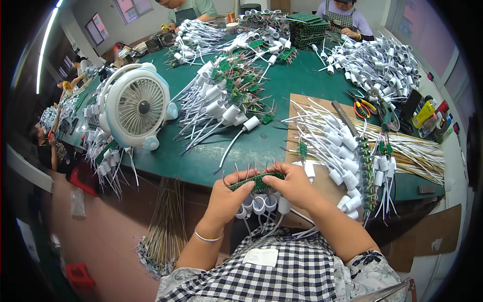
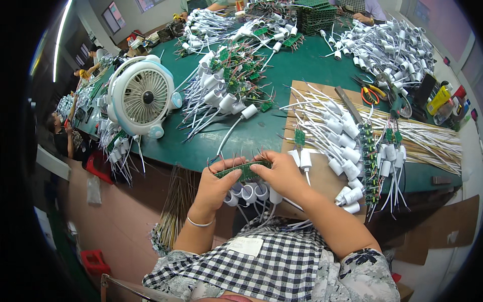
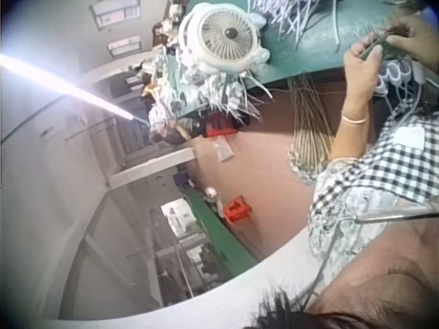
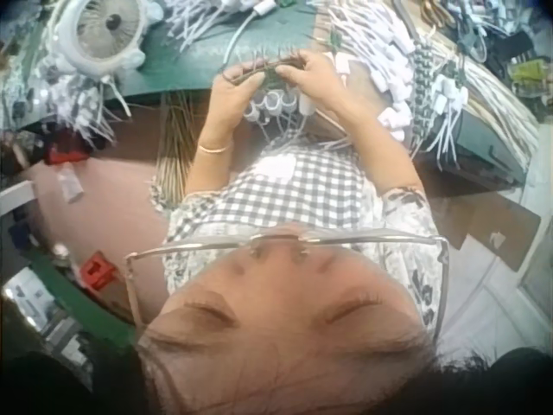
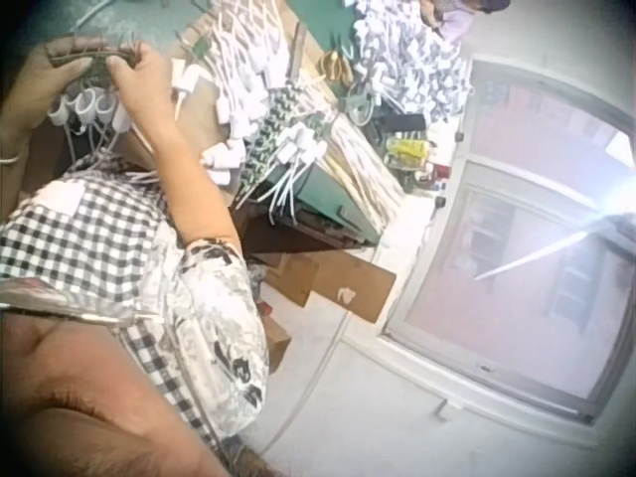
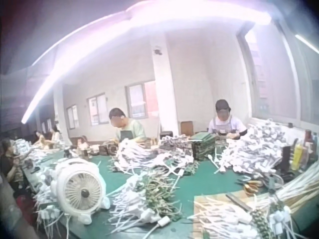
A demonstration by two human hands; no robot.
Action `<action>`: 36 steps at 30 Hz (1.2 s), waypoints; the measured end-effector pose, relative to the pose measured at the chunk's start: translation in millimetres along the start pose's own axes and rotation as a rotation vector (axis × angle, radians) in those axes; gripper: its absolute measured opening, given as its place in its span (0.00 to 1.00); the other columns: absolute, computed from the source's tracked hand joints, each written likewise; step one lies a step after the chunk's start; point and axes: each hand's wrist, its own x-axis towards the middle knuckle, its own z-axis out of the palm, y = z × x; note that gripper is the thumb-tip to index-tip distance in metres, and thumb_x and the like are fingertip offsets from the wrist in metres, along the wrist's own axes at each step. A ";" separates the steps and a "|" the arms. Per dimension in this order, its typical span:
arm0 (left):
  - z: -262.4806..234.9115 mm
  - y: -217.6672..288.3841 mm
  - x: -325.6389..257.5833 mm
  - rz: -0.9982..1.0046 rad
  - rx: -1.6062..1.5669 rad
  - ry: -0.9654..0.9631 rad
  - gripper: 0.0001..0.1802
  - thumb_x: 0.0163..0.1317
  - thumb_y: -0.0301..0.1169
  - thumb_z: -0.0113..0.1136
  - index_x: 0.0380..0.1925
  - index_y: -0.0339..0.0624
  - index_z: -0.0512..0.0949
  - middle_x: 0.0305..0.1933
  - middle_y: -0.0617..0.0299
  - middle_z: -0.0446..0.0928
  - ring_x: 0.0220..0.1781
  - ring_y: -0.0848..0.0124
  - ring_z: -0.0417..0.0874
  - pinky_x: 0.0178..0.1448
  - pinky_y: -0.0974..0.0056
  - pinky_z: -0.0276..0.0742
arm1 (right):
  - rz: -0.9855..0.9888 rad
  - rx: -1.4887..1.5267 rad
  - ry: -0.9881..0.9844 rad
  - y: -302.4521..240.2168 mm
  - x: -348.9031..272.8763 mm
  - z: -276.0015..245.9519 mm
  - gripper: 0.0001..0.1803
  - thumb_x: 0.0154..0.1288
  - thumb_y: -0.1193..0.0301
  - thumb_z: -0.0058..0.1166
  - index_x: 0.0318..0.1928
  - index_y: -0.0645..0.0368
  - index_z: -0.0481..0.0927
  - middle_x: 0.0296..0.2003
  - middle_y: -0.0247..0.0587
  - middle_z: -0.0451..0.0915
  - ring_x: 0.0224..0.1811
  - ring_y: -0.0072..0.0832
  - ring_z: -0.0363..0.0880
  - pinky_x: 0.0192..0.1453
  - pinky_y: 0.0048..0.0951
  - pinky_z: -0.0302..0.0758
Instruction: The person assembles LED light components onto circuit boards by hand, then organizes the assembled boards.
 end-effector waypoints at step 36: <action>-26.5 -15.6 24.1 0.076 -0.154 -0.099 0.14 0.61 0.29 0.56 0.46 0.37 0.73 0.51 0.57 0.74 0.51 0.72 0.76 0.53 0.66 0.72 | 0.136 0.091 -0.272 -2.3 31.9 12.9 0.16 0.54 0.73 0.58 0.45 0.62 0.77 0.31 0.33 0.78 0.27 0.15 0.69 0.27 0.19 0.66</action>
